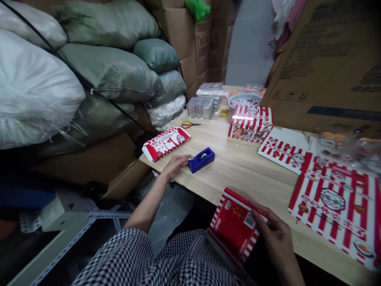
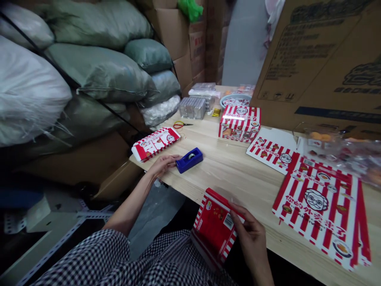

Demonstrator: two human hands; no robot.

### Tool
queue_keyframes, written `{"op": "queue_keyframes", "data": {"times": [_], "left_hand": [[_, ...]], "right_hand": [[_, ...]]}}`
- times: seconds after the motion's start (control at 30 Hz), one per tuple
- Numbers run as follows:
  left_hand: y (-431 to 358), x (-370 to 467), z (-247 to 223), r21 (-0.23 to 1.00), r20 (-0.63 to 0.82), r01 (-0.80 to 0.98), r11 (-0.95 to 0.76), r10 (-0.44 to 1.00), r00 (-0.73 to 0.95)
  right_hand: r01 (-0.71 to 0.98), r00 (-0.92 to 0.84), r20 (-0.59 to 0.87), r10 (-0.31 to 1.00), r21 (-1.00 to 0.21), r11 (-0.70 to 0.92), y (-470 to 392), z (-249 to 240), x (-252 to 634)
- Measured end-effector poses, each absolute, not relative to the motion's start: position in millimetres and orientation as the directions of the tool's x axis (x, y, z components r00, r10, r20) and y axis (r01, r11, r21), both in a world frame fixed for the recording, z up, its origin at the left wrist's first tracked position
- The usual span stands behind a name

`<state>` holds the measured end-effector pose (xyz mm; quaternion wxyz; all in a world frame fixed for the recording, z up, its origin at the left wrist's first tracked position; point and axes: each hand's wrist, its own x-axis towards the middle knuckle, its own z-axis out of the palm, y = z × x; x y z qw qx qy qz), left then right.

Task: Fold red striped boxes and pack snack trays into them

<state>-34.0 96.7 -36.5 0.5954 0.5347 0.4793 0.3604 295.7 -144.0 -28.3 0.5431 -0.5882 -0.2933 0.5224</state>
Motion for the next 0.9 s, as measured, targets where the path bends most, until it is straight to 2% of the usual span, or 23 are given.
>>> {"op": "queue_keyframes", "data": {"times": [0.13, 0.3, 0.4, 0.5, 0.6, 0.67, 0.77, 0.9], "left_hand": [[81, -37, -59, 0.991, -0.133, 0.029, 0.129, 0.970, 0.201], [77, -36, -75, 0.993, -0.073, 0.099, 0.068, 0.996, 0.051], [68, -34, -66, 0.983, -0.025, 0.179, 0.032, 0.999, -0.039], [45, -19, -39, 0.978, 0.037, 0.210, -0.021, 0.997, -0.072], [5, 17, 5, 0.989, 0.098, 0.117, -0.093, 0.994, -0.042], [-24, 49, 37, 0.995, 0.098, 0.007, -0.099, 0.995, 0.026], [-54, 96, 71, 0.991, 0.036, -0.136, -0.012, 0.983, 0.178], [-62, 132, 80, 0.939, -0.033, -0.315, 0.139, 0.947, 0.319]], "right_hand": [[-0.265, 0.277, -0.322, 0.905, -0.931, -0.250, -138, -33, 294], [-0.284, 0.362, -0.279, 0.890, -0.942, -0.179, -126, -19, 285], [-0.159, 0.467, -0.129, 0.875, -0.985, -0.060, -125, 0, 281], [0.084, 0.577, 0.154, 0.802, -0.988, 0.129, -131, 23, 277], [0.342, 0.588, 0.421, 0.690, -0.903, 0.259, -134, 41, 272], [0.451, 0.517, 0.522, 0.679, -0.840, 0.303, -132, 46, 269], [0.524, 0.365, 0.599, 0.713, -0.765, 0.374, -125, 43, 267], [0.577, 0.268, 0.642, 0.718, -0.704, 0.414, -120, 32, 269]]}}
